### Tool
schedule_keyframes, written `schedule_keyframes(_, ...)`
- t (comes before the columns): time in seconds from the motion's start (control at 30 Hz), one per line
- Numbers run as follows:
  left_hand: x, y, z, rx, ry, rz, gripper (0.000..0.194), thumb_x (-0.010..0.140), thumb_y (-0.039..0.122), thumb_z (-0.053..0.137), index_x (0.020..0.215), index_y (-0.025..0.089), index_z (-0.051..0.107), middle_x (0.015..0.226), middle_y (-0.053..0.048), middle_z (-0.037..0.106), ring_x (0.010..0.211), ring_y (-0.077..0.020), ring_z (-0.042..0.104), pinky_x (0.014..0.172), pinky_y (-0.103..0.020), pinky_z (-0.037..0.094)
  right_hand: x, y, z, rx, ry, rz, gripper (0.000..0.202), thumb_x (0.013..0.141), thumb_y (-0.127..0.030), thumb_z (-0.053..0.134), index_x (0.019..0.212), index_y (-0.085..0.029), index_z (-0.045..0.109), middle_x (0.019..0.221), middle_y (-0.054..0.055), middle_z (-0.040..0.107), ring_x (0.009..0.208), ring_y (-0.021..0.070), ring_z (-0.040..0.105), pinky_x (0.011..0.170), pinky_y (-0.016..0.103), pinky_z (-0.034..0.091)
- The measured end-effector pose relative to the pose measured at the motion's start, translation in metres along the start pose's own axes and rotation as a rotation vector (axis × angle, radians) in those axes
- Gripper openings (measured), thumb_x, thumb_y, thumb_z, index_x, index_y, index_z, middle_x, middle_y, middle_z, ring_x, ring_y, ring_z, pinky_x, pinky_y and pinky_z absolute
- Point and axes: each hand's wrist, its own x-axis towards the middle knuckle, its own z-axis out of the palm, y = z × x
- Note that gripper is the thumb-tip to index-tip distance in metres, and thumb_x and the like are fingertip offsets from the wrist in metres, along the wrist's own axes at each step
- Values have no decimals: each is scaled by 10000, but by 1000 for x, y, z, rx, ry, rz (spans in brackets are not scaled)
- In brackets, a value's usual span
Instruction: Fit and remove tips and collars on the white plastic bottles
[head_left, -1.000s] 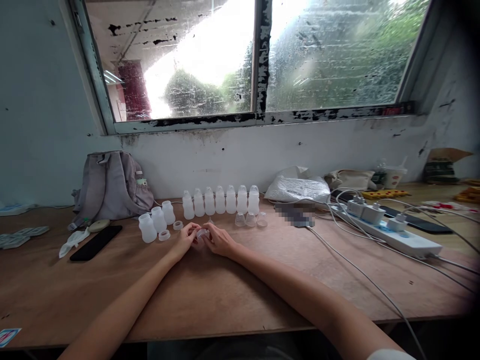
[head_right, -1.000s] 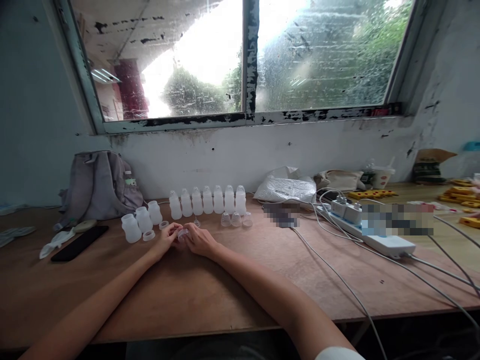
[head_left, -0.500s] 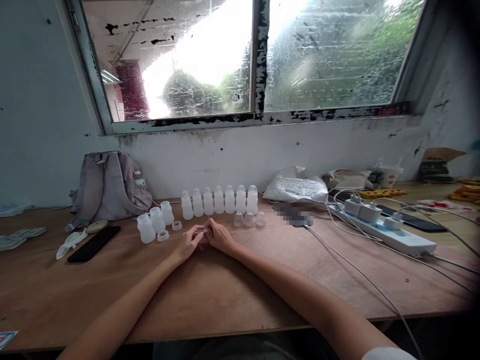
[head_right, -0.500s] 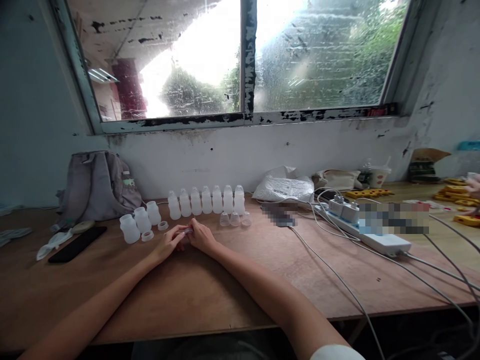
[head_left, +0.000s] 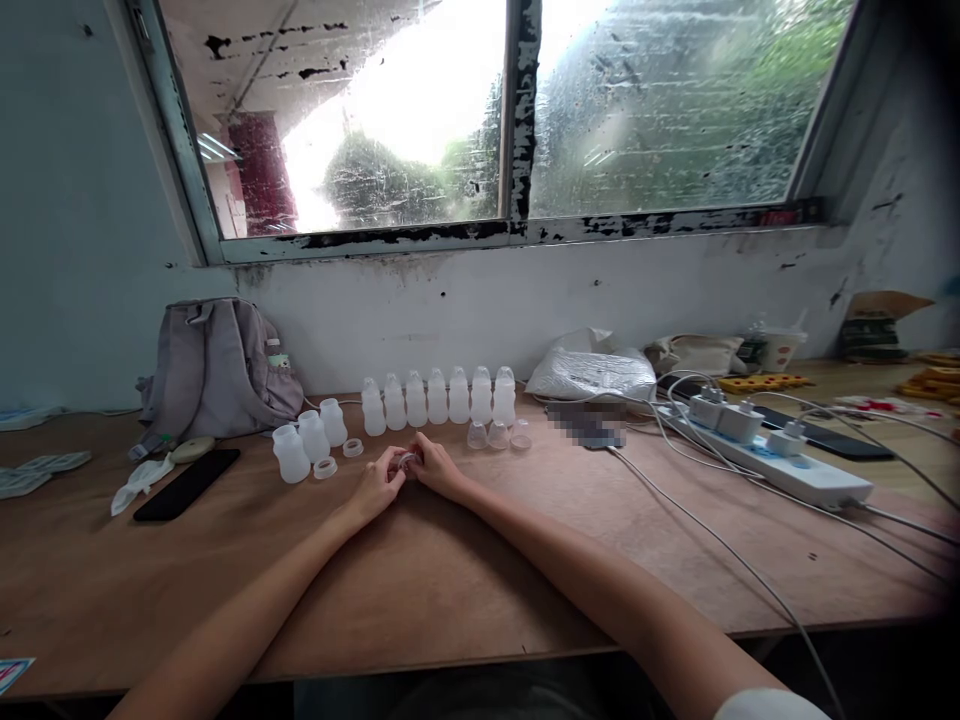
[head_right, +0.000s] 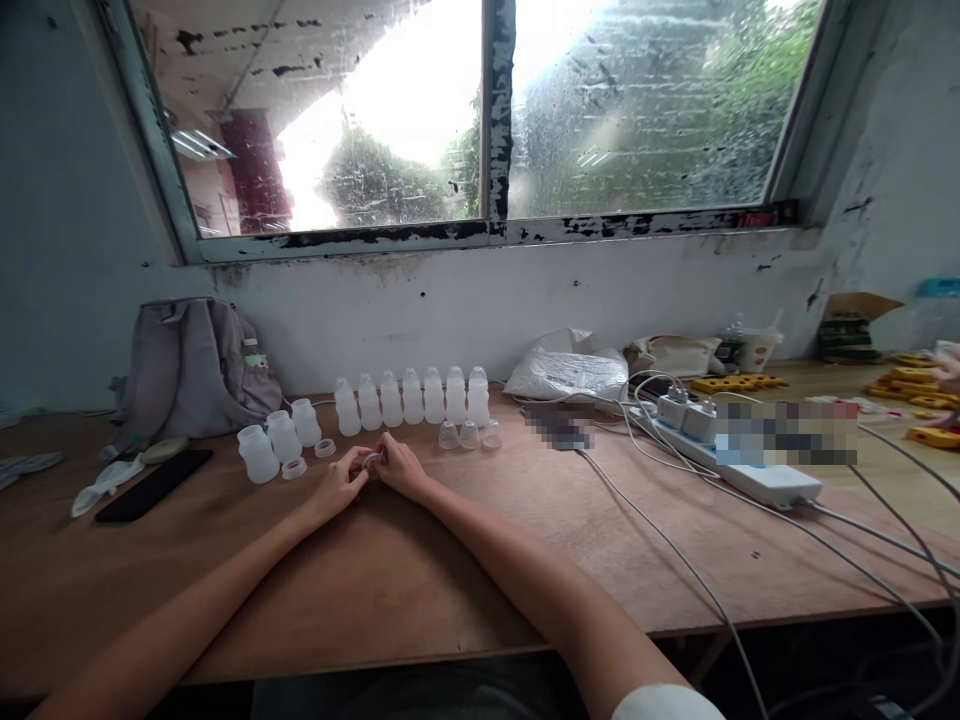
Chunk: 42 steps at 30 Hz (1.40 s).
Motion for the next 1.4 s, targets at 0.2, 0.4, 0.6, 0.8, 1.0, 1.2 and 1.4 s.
schedule_keyframes(0.2, 0, 0, -6, 133, 59, -21, 161, 756, 239, 434, 902, 214, 496, 664, 10, 625, 531, -135, 573, 539, -234, 424, -8, -12, -4, -83, -20, -93, 169, 768, -198, 430, 937, -198, 446, 786, 27, 571, 647, 131, 511, 575, 215, 320)
schedule_keyframes(0.4, -1, 3, -6, 182, 68, 15, 200, 754, 211, 439, 942, 227, 503, 760, -4, 646, 705, -160, 603, 646, -254, 434, -8, -13, -6, -66, 2, -51, 173, 752, -192, 448, 923, -215, 457, 745, 6, 570, 644, 131, 517, 570, 210, 321)
schedule_keyframes(0.6, -1, 4, -5, 173, 14, 83, 191, 751, 185, 426, 930, 218, 487, 723, 4, 633, 672, -143, 600, 636, -242, 432, -5, -6, -2, -110, 0, 20, 130, 708, -185, 474, 832, -206, 444, 714, 0, 550, 623, 132, 497, 529, 205, 279)
schedule_keyframes(0.8, 2, 2, -4, 139, 3, 72, 169, 742, 190, 427, 899, 217, 483, 686, 23, 626, 578, -124, 589, 575, -221, 424, -4, -5, 1, -107, 24, 51, 151, 673, -166, 487, 802, -212, 423, 726, -11, 530, 637, 125, 469, 532, 200, 269)
schedule_keyframes(1.0, 0, 1, 1, 69, 5, 34, 163, 744, 211, 427, 897, 222, 482, 610, 48, 614, 382, -95, 525, 484, -213, 411, -4, -7, -2, -109, 50, 95, 113, 651, -176, 487, 718, -204, 401, 681, -23, 497, 604, 113, 420, 514, 197, 250)
schedule_keyframes(1.2, -1, 1, 3, 27, 17, 20, 208, 730, 226, 462, 934, 212, 495, 624, 35, 632, 369, -95, 522, 508, -233, 439, -3, -7, -3, -117, 77, 99, 122, 633, -145, 454, 720, -202, 391, 676, -27, 483, 589, 107, 400, 506, 198, 239)
schedule_keyframes(1.4, 2, 2, 0, 94, 64, 21, 217, 733, 221, 466, 948, 199, 484, 721, 7, 651, 533, -121, 589, 558, -233, 444, -3, -7, -2, -107, 107, 97, 89, 661, -165, 446, 728, -200, 399, 653, -27, 479, 578, 108, 417, 514, 199, 260)
